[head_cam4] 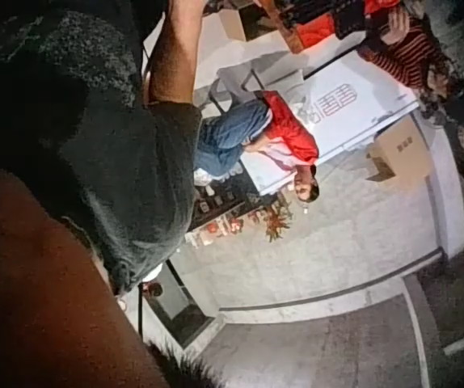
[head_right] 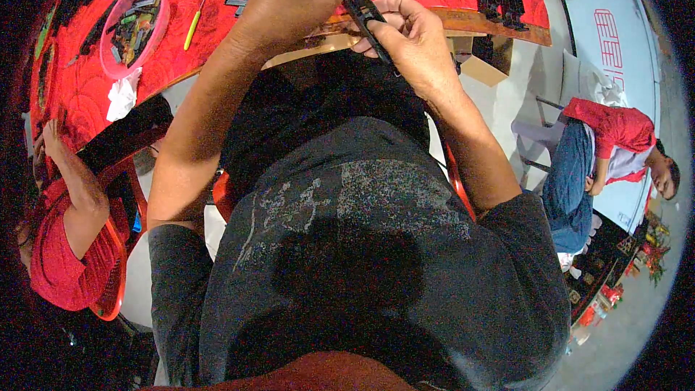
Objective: The person takes small components from a bowl and the table, fitting and assembling them into black plastic frame parts by hand.
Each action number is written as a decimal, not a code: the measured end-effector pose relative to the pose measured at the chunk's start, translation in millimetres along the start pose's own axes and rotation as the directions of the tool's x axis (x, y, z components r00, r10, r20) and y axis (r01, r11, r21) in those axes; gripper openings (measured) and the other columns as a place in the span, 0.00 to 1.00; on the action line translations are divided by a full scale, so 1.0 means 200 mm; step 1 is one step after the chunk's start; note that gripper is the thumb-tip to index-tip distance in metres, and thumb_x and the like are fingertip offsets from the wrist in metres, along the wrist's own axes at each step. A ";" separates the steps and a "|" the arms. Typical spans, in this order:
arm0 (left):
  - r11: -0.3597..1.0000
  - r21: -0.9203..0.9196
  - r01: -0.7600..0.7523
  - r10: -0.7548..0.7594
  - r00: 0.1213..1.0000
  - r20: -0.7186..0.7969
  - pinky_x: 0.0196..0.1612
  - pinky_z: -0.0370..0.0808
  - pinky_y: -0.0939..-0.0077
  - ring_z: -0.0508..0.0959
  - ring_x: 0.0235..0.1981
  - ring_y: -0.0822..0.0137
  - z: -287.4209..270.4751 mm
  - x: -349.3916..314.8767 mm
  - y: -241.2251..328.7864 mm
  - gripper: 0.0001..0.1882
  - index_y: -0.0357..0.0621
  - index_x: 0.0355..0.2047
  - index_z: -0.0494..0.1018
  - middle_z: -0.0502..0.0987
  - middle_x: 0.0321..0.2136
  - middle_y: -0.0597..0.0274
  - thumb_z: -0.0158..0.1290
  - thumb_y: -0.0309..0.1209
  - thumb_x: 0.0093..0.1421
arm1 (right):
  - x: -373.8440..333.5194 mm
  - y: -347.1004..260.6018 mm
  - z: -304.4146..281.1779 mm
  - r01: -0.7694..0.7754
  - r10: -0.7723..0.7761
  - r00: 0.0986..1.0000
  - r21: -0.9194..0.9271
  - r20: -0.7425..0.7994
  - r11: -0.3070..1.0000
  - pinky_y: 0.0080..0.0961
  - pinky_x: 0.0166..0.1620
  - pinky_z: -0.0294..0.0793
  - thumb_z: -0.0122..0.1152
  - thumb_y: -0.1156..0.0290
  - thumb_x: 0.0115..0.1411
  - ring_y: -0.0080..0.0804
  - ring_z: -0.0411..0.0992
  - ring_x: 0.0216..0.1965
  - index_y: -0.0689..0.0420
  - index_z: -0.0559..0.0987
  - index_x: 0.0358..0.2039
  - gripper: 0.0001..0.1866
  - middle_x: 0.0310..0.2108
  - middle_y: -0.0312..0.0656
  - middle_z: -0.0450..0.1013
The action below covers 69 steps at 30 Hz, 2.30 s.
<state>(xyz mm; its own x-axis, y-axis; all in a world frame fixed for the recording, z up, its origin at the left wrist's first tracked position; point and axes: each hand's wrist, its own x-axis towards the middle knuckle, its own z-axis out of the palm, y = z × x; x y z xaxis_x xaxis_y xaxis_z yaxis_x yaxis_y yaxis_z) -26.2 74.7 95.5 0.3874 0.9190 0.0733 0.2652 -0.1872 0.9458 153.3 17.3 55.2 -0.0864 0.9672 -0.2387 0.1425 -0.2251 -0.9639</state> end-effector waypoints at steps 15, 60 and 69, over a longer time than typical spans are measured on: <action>1.000 0.020 -0.004 0.004 1.000 -0.002 0.26 0.72 0.69 0.75 0.20 0.66 0.02 0.01 -0.03 0.03 0.31 0.21 0.68 0.72 0.16 0.52 0.50 0.19 0.47 | -0.01 0.01 0.00 0.018 -0.019 1.000 0.006 0.011 1.000 0.20 0.36 0.77 0.52 0.77 0.62 0.29 0.77 0.31 0.65 0.71 0.45 0.11 0.37 0.47 0.78; 0.960 0.169 -0.224 0.245 0.963 -0.116 0.25 0.70 0.61 0.75 0.21 0.51 0.06 0.04 -0.10 0.02 0.32 0.21 0.65 0.69 0.18 0.44 0.47 0.16 0.47 | 0.00 0.00 0.02 0.049 -0.048 0.998 0.022 -0.028 0.999 0.20 0.35 0.79 0.49 0.79 0.62 0.26 0.77 0.29 0.67 0.72 0.41 0.08 0.33 0.44 0.77; 0.991 0.034 -0.131 0.134 0.987 -0.084 0.24 0.71 0.65 0.76 0.21 0.61 0.06 0.02 -0.09 0.02 0.33 0.19 0.66 0.70 0.16 0.51 0.46 0.17 0.48 | 0.01 0.01 0.02 0.041 -0.041 0.999 0.014 -0.026 0.999 0.19 0.34 0.78 0.50 0.78 0.62 0.25 0.77 0.29 0.67 0.72 0.41 0.08 0.31 0.43 0.77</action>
<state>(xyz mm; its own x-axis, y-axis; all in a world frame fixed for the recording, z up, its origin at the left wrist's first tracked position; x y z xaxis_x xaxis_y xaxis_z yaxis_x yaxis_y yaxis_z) -18.6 78.4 75.0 0.3435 0.9117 0.2256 0.2418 -0.3180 0.9167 149.0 17.4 53.1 -0.0665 0.9784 -0.1959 0.1248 -0.1866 -0.9745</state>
